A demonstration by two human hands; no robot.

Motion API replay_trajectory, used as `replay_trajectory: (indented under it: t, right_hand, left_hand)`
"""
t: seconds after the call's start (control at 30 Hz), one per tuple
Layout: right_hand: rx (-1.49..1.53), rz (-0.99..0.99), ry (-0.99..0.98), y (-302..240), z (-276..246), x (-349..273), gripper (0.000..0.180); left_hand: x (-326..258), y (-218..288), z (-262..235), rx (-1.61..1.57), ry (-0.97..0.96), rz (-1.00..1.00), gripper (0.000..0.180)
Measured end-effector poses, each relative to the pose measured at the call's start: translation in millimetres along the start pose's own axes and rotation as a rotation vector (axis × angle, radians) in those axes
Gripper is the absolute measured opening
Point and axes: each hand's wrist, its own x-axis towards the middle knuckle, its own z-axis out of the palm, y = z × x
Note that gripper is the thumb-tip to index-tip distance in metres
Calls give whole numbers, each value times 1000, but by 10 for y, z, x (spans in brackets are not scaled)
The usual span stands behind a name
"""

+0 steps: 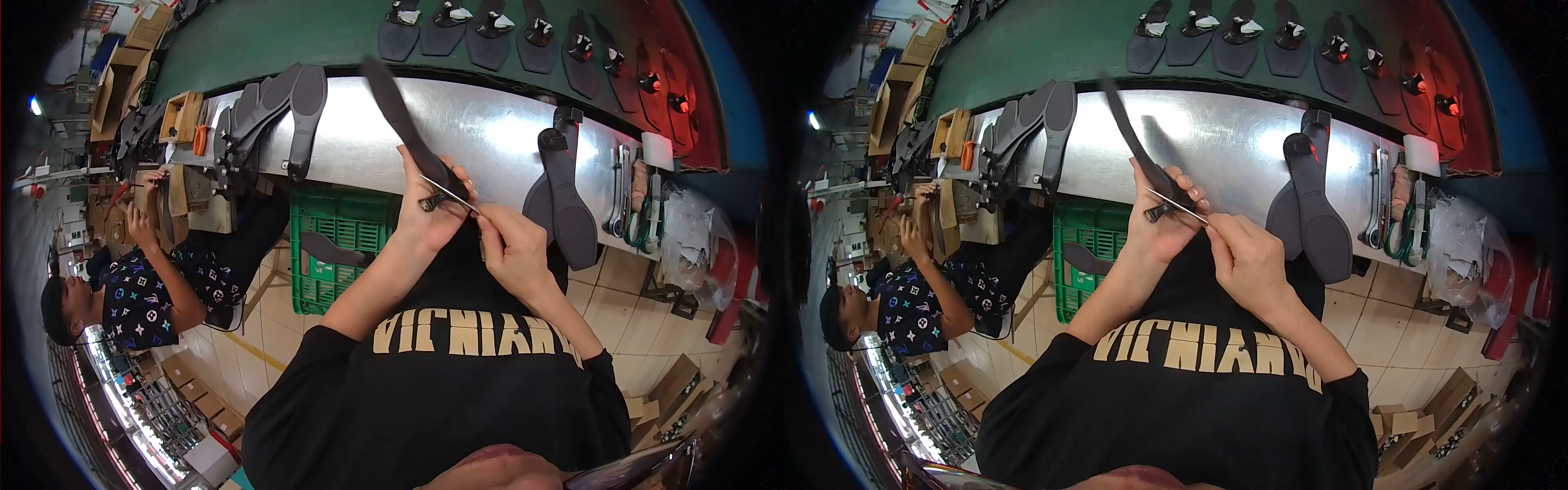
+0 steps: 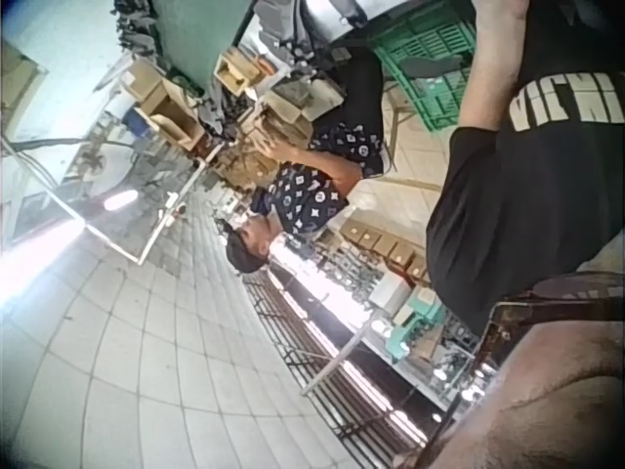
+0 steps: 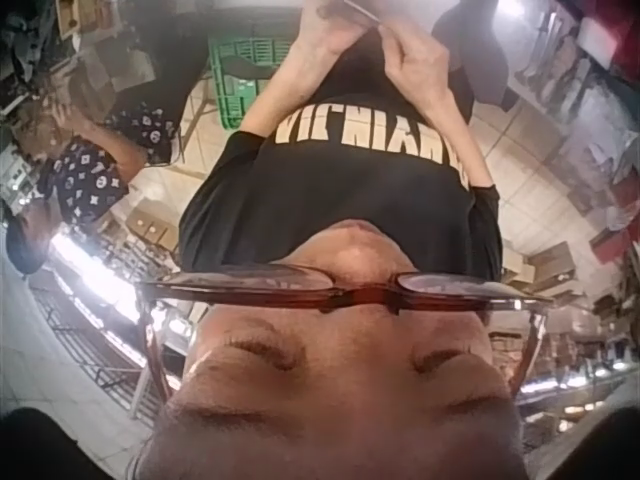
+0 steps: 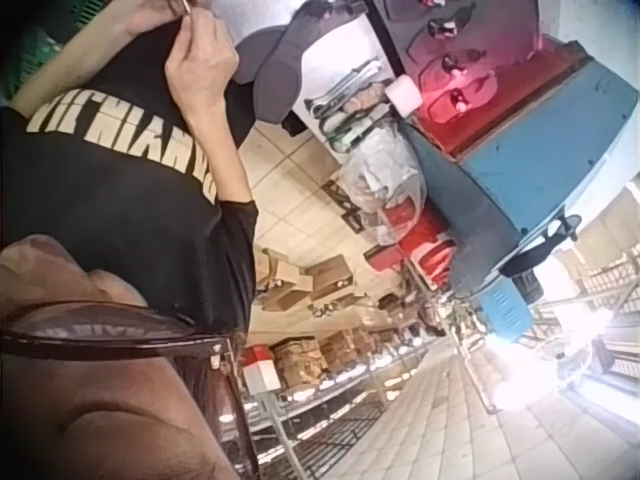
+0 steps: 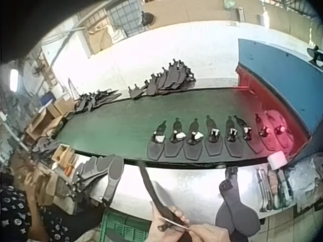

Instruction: The person is assembling components of sandals at a factory workbench.

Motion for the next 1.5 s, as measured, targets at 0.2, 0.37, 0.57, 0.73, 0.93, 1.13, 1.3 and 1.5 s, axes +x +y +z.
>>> replay_trajectory:
  t: [0.2, 0.37, 0.57, 0.73, 0.93, 1.13, 1.3, 1.5]
  right_hand:
    - [-30, 20, -62, 53, -12, -31, 4]
    - [-12, 28, -7, 30, -27, 38, 4]
    - [-83, 16, -74, 83, 43, -51, 4]
    - [58, 70, -118, 37, 63, -78, 5]
    - [182, -5, -178, -101, 91, -164, 8]
    - [77, 129, -57, 28, 31, -4, 2]
    - [-18, 39, 9, 117, 141, 21, 3]
    - [15, 27, -53, 95, 210, -21, 3]
  left_hand:
    - [-70, 77, 131, 86, 135, 6, 57]
    - [-22, 2, -30, 71, 78, -3, 61]
    - [6, -49, 81, 188, 293, 118, 72]
    - [25, -33, 67, 172, 304, 75, 73]
    - [82, 104, 50, 137, 281, 38, 76]
    - [25, 203, 151, 284, 238, 57, 81]
    - [38, 118, 148, 248, 276, 140, 77]
    - [48, 132, 123, 174, 382, 85, 69]
